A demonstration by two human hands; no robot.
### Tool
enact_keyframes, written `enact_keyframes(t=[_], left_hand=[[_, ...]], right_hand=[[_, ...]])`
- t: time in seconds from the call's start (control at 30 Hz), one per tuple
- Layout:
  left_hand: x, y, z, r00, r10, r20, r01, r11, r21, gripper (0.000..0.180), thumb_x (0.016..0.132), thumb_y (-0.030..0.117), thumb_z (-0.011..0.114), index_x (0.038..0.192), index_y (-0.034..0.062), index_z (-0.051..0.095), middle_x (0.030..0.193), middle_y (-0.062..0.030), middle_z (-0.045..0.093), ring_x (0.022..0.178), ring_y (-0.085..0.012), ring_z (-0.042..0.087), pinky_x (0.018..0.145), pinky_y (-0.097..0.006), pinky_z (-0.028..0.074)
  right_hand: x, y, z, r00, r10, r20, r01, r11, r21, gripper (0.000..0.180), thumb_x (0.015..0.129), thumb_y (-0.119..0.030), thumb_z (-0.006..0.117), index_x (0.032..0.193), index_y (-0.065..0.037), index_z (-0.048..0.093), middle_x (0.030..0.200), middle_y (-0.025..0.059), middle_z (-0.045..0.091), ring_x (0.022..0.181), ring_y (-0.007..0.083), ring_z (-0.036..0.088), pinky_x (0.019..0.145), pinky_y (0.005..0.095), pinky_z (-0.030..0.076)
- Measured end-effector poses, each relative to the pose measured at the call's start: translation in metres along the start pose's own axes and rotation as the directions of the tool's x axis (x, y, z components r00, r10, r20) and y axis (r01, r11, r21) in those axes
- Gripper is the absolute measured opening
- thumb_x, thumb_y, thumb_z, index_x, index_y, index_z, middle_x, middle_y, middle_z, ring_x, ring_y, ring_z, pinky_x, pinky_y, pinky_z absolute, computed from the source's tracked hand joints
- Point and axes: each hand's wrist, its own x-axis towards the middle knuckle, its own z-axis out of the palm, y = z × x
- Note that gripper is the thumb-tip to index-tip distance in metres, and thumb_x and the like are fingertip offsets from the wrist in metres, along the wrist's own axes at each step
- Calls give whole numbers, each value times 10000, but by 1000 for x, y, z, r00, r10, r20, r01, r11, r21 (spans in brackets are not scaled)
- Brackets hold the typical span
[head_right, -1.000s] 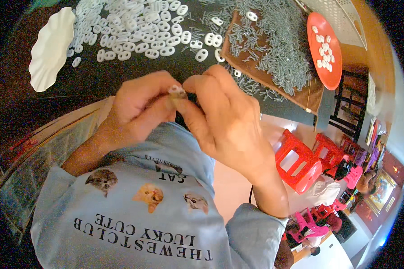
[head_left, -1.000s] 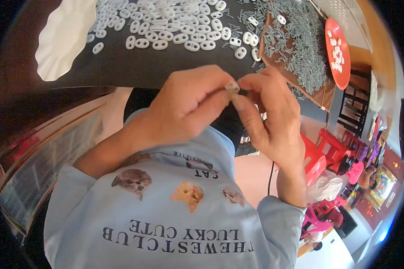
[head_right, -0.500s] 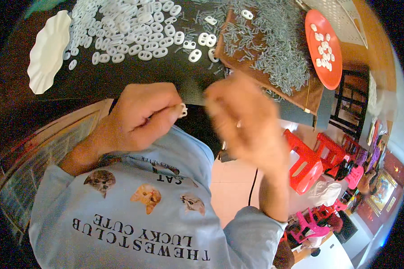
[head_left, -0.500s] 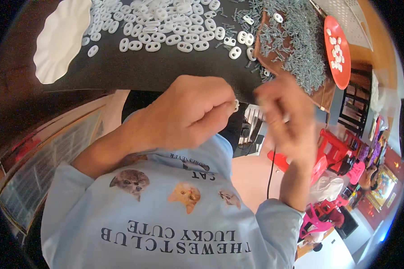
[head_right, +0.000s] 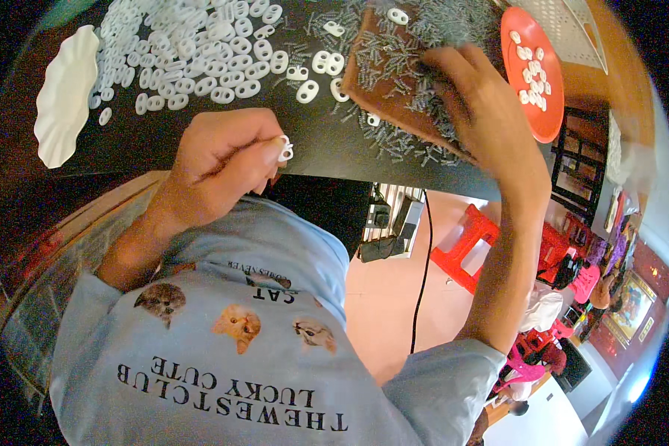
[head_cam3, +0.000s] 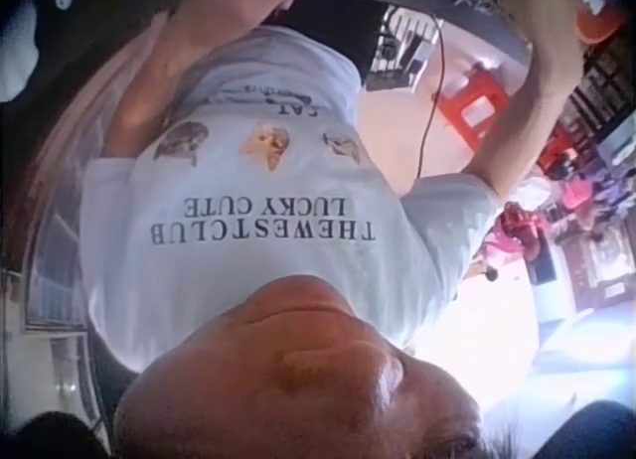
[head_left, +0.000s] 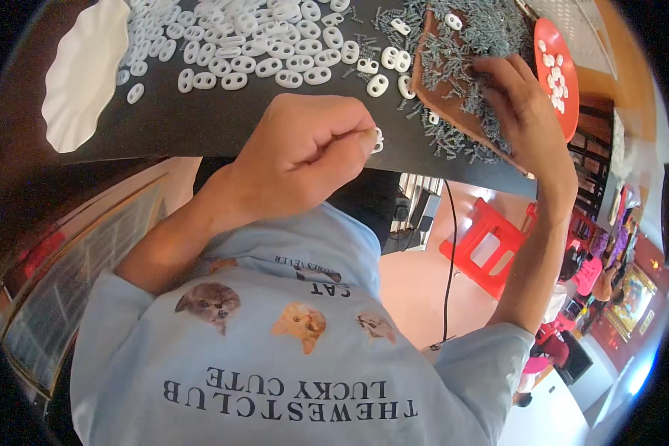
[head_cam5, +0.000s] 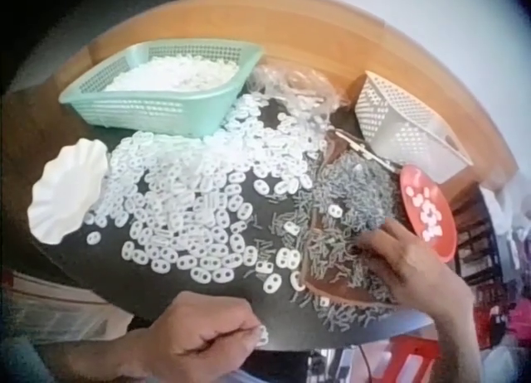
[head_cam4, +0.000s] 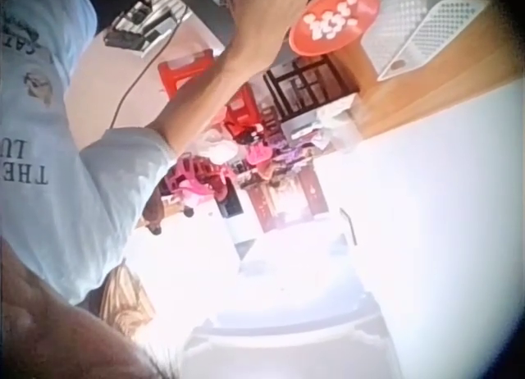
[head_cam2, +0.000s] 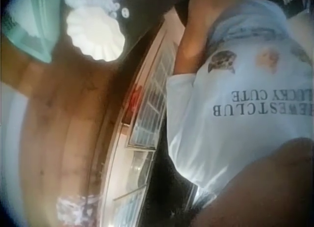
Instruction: Assembling small white plastic components by inserting tiny metal springs into them.
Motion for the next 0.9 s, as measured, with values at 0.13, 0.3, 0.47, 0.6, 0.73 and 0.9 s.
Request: enact_keyframes(t=[0.13, 0.3, 0.47, 0.6, 0.73, 0.9], left_hand=[[1, 0, 0, 1000, -28, 5, 28, 1000, 11, 131, 843, 88, 548, 763, -16, 555, 586, -85, 503, 501, -145, 470, 475, -284, 380], [2, -3, 2, 996, -88, -2, 88, 996, -29, 141, 846, 90, 548, 756, -20, 554, 580, -84, 498, 496, -139, 467, 468, -284, 374], [3, -2, -2, 994, -110, 6, 110, 993, -30, 138, 847, 91, 551, 766, -20, 554, 590, -90, 499, 494, -148, 471, 468, -291, 374], [5, -2, -1, 999, -49, 11, 49, 999, -17, 134, 846, 91, 552, 770, -20, 553, 603, -93, 504, 496, -167, 481, 473, -292, 378], [5, -2, -3, 998, -56, 29, 56, 998, 0, 126, 844, 86, 550, 775, -20, 548, 606, -92, 504, 502, -174, 488, 479, -291, 381], [2, -2, 0, 994, -105, 37, 108, 990, -86, 120, 847, 83, 537, 781, -17, 546, 592, -81, 498, 505, -133, 469, 478, -281, 380]], right_hand=[[24, 22, 3, 998, -53, -21, 53, 999, -1, 241, 854, -3, 503, 1093, -25, 532, 961, 137, 510, 895, 303, 539, 781, 363, 426], [60, 14, -12, 993, -106, -56, 105, 994, -30, 210, 830, -106, 588, 1021, -23, 565, 901, 160, 573, 823, 282, 586, 731, 361, 457], [61, 19, -27, 998, 7, -65, -7, 1000, 1, 194, 824, -113, 596, 982, -2, 574, 853, 184, 587, 809, 264, 597, 706, 328, 465], [37, 44, -14, 994, 105, -3, -105, 993, -61, 184, 851, -115, 570, 998, -13, 526, 685, 112, 538, 575, 242, 564, 545, 344, 443], [47, 44, 5, 995, 90, -37, -96, 976, -194, 148, 855, -128, 569, 939, -10, 539, 645, 69, 551, 494, 141, 541, 480, 313, 429], [83, -9, -27, 912, 376, 161, -403, 896, 186, 139, 841, -96, 560, 943, -3, 574, 743, 82, 584, 645, 149, 571, 573, 295, 450]])
